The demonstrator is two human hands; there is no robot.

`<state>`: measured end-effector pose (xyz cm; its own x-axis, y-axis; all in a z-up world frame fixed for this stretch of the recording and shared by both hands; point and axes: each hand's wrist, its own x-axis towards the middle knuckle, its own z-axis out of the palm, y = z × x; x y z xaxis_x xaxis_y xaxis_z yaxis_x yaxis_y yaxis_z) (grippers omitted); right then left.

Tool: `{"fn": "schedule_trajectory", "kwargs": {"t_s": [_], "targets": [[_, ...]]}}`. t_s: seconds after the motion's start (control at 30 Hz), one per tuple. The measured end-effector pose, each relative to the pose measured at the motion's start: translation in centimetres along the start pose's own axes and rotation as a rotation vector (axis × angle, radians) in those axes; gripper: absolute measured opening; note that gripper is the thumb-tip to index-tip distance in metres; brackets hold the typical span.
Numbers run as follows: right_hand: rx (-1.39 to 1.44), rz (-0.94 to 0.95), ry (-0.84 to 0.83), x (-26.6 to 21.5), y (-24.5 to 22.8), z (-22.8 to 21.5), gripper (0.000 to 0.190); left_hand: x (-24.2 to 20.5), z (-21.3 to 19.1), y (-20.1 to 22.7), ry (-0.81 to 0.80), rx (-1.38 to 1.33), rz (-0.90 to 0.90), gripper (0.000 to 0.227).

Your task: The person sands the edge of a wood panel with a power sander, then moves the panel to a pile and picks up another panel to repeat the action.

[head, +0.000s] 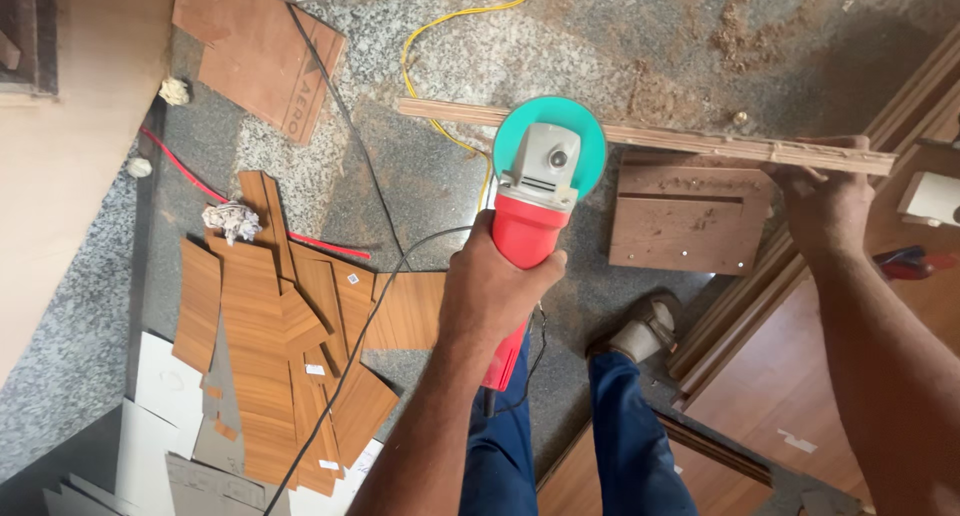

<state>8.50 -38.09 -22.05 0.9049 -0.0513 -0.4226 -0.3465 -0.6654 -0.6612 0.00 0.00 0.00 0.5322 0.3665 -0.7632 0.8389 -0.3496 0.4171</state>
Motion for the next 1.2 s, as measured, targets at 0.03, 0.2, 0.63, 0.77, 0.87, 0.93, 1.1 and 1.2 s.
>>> {"fn": "schedule_trajectory", "kwargs": {"t_s": [0.03,0.2,0.63,0.77,0.87,0.93,1.1,1.2], "targets": [[0.006,-0.016,0.014,-0.2,-0.1,0.2,0.044,0.2,0.3,-0.5,0.026,-0.015,0.027,0.063],[0.002,-0.171,0.081,-0.8,-1.3,0.1,0.039,1.3,0.4,-2.2,0.161,-0.17,0.075,0.058],[-0.024,-0.005,0.05,-1.4,-4.2,-0.1,0.043,-0.8,5.0,0.3,0.058,-0.053,0.121,0.058],[-0.059,-0.073,0.074,-1.2,-3.8,0.3,0.042,-0.2,3.5,-0.4,0.076,-0.218,0.034,0.053],[-0.065,-0.099,0.073,-1.9,-3.4,0.0,0.044,-0.4,2.9,-0.7,0.195,-0.163,0.077,0.053],[0.024,-0.094,0.062,-0.9,-4.0,0.5,0.044,0.0,2.8,-0.3,0.21,-0.145,0.076,0.053],[0.082,-0.009,0.03,-1.5,-4.6,0.2,0.041,-1.4,5.4,0.9,0.103,-0.113,0.116,0.056],[0.061,0.04,0.019,-1.4,-5.5,0.0,0.042,-1.9,6.7,2.1,-0.018,-0.082,0.072,0.057]]}}
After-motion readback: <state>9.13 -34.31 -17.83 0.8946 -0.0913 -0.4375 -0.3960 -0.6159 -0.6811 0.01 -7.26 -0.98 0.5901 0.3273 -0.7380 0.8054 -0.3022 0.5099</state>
